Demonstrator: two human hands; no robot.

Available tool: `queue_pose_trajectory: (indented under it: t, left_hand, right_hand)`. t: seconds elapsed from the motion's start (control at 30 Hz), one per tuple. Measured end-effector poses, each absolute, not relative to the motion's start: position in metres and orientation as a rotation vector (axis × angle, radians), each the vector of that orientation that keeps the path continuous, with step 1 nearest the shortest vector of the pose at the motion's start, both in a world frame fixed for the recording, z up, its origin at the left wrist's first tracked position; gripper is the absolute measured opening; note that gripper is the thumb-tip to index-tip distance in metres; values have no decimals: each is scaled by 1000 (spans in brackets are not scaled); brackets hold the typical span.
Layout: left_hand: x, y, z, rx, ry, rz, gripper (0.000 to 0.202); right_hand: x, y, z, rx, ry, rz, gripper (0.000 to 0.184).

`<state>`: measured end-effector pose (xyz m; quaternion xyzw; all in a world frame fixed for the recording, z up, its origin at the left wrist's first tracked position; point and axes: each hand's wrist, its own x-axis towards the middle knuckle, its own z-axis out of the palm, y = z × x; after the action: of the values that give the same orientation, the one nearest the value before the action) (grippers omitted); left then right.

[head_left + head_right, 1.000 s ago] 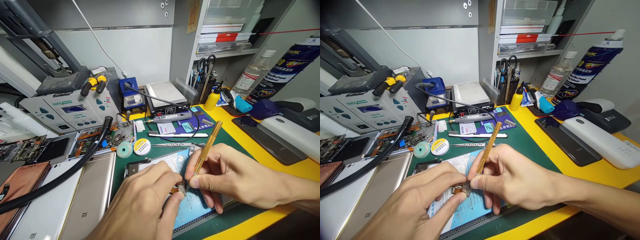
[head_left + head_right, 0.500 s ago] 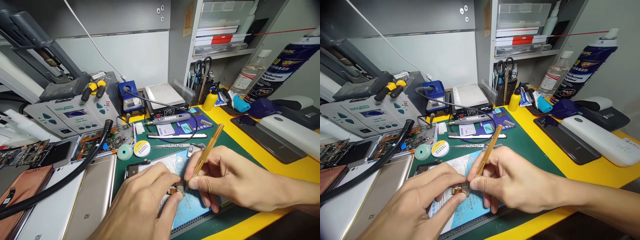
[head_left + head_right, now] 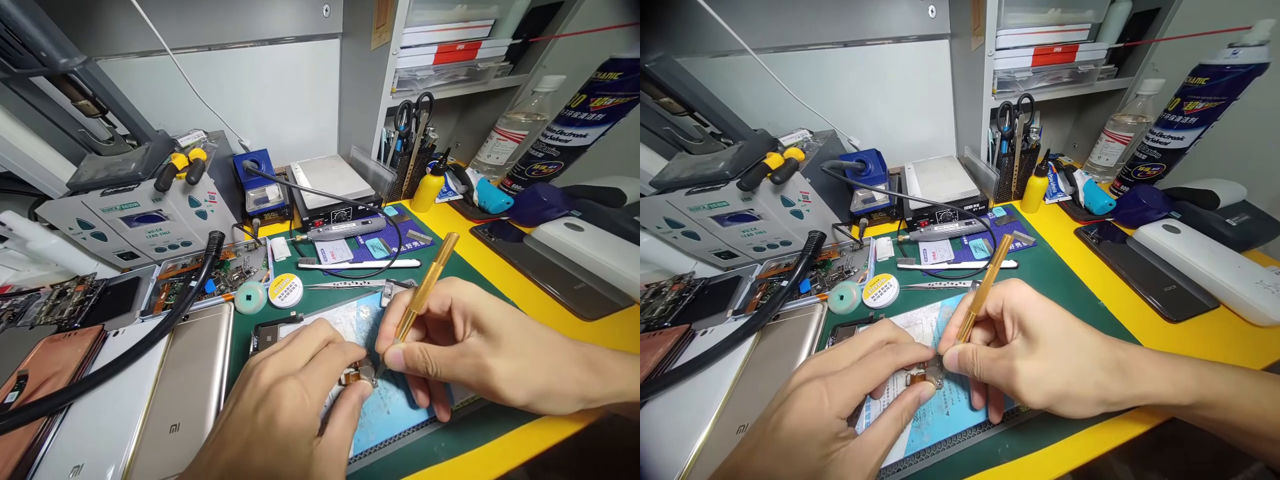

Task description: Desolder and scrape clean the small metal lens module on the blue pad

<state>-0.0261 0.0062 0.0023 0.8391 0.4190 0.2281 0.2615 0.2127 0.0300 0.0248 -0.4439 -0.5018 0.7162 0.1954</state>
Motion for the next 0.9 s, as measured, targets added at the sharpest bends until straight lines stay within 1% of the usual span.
queue_pose_trajectory:
  t: [0.33,0.9]
  left_hand:
    - [-24,5,3,2277,1148,620,21]
    - [-23,6,7,2219,1162,561,22]
  right_hand:
    - [211,28,26,-1257,-1442,1956,30]
    - [210,25,24,-1240,-1452,1887,31]
